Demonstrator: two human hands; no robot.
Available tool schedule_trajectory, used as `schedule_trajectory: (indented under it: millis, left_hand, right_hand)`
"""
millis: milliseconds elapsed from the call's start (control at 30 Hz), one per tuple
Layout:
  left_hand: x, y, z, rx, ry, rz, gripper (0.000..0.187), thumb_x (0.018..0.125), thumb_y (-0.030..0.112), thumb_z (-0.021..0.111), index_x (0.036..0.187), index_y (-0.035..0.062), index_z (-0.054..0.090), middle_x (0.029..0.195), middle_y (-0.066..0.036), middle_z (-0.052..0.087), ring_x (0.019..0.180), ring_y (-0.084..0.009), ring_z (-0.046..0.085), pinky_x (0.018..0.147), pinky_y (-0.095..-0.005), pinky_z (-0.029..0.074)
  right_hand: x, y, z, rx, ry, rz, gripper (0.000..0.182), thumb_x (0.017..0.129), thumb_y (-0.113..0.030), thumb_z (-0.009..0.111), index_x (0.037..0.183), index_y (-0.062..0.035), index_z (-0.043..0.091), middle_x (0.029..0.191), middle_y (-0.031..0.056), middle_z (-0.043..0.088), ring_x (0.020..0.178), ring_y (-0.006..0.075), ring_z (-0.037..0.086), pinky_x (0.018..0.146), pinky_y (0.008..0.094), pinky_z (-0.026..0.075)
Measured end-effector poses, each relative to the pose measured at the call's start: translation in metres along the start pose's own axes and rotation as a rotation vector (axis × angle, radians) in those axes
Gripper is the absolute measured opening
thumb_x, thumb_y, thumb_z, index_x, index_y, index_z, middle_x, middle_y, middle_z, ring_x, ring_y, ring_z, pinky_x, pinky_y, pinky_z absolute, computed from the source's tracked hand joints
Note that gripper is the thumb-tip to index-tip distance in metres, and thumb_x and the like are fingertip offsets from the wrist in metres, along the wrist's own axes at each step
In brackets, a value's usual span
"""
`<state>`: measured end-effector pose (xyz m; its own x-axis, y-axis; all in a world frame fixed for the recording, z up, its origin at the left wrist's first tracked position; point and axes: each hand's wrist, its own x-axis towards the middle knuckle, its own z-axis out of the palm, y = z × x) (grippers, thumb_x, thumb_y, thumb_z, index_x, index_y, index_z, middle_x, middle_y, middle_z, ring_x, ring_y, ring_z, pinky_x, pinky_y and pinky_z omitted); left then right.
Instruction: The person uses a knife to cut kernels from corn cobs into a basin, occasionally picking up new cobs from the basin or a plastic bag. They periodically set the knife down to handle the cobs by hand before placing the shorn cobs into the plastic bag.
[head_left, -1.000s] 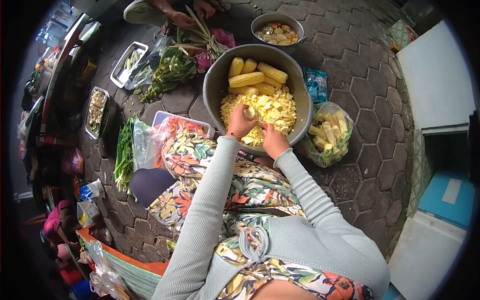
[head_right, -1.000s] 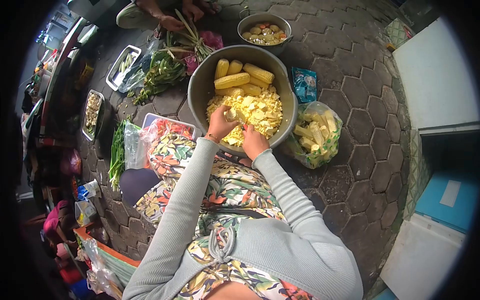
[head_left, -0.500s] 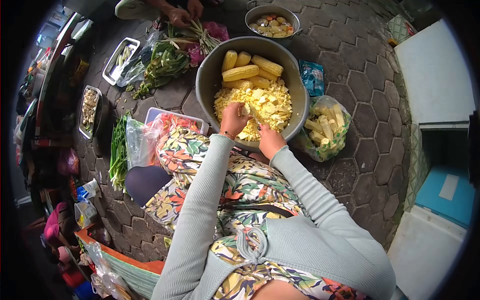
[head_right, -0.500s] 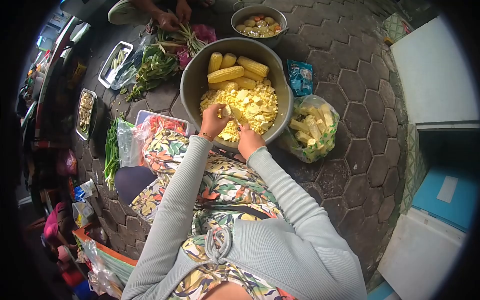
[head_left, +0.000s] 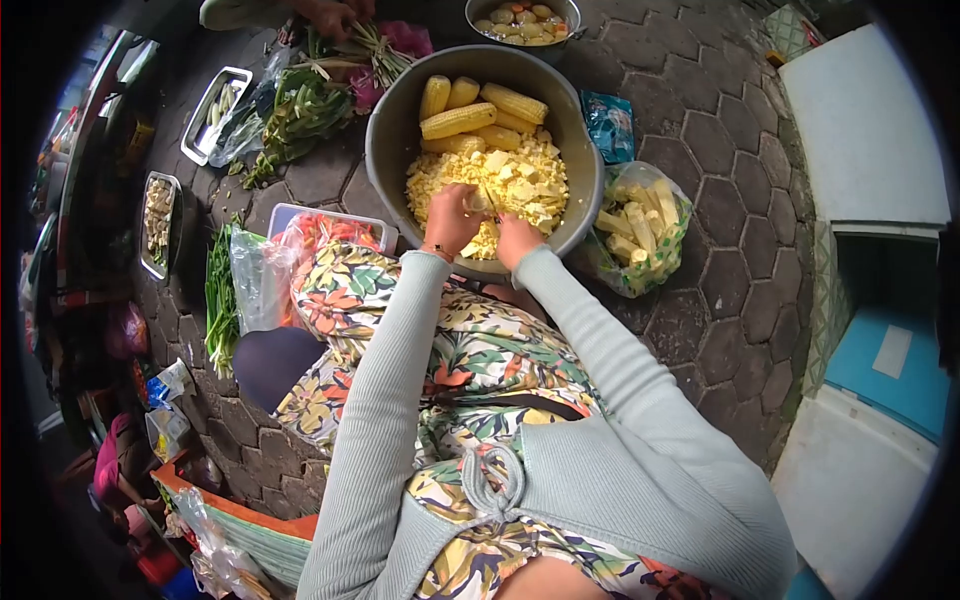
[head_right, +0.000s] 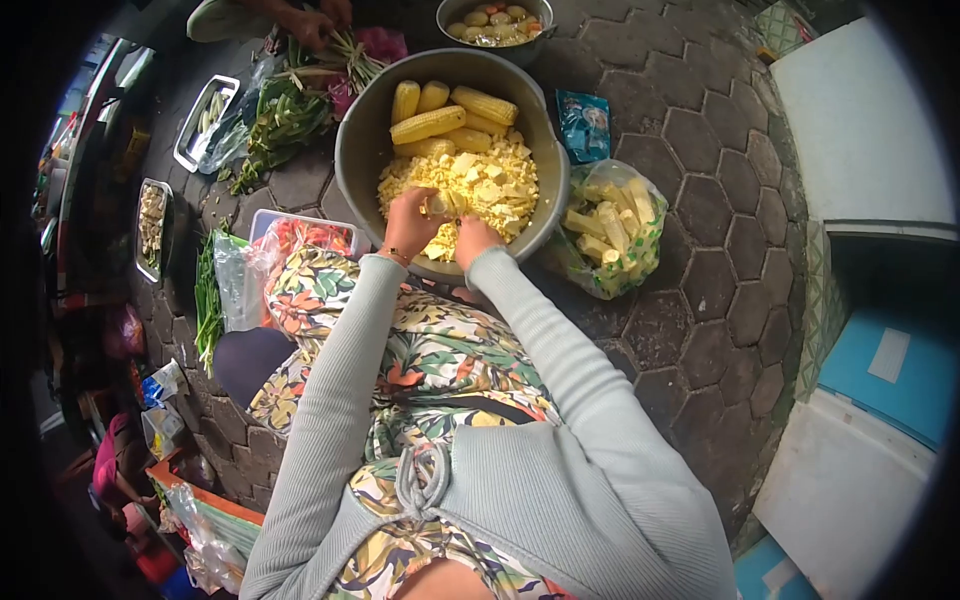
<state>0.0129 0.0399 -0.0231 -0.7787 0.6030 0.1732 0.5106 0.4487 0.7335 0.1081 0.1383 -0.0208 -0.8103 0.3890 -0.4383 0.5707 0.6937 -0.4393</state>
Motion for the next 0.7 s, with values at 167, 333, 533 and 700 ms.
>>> schedule_trajectory:
  millis: [167, 333, 533, 700]
  left_hand:
    - [0.003, -0.002, -0.003, -0.017, -0.019, -0.001, 0.040, 0.056, 0.013, 0.076, 0.090, -0.0016, 0.060, 0.083, -0.016, 0.060, 0.075, -0.0292, 0.058, 0.066, -0.0338, 0.047]
    - [0.001, -0.007, 0.001, 0.040, 0.017, 0.038, 0.042, 0.059, 0.015, 0.077, 0.093, -0.0021, 0.060, 0.083, -0.015, 0.060, 0.072, -0.0241, 0.060, 0.061, -0.0301, 0.049]
    - [0.002, -0.001, -0.004, -0.065, 0.028, -0.130, 0.038, 0.058, 0.013, 0.075, 0.089, -0.0028, 0.059, 0.082, -0.017, 0.059, 0.078, -0.0314, 0.057, 0.068, -0.0357, 0.046]
    - [-0.005, -0.004, 0.003, -0.036, -0.007, -0.119, 0.042, 0.058, 0.013, 0.076, 0.094, -0.0013, 0.059, 0.085, -0.016, 0.061, 0.078, -0.0276, 0.060, 0.069, -0.0335, 0.048]
  right_hand:
    - [-0.002, 0.013, 0.000, -0.043, -0.053, -0.157, 0.028, 0.080, -0.010, 0.044, 0.102, 0.0024, 0.053, 0.095, 0.0213, 0.059, 0.087, 0.0322, 0.059, 0.075, 0.0399, 0.048]
    - [0.023, 0.018, 0.015, -0.009, -0.090, -0.040, 0.028, 0.078, -0.010, 0.045, 0.099, 0.0035, 0.056, 0.093, 0.0217, 0.059, 0.086, 0.0334, 0.060, 0.076, 0.0401, 0.049]
    - [0.007, 0.022, 0.017, -0.094, -0.067, -0.089, 0.024, 0.079, -0.015, 0.048, 0.093, 0.0027, 0.057, 0.089, 0.0216, 0.060, 0.084, 0.0354, 0.059, 0.074, 0.0417, 0.048]
    - [0.047, 0.022, 0.027, -0.141, -0.220, 0.131, 0.028, 0.075, -0.013, 0.048, 0.095, 0.0004, 0.062, 0.096, 0.0226, 0.059, 0.095, 0.0322, 0.057, 0.080, 0.0381, 0.047]
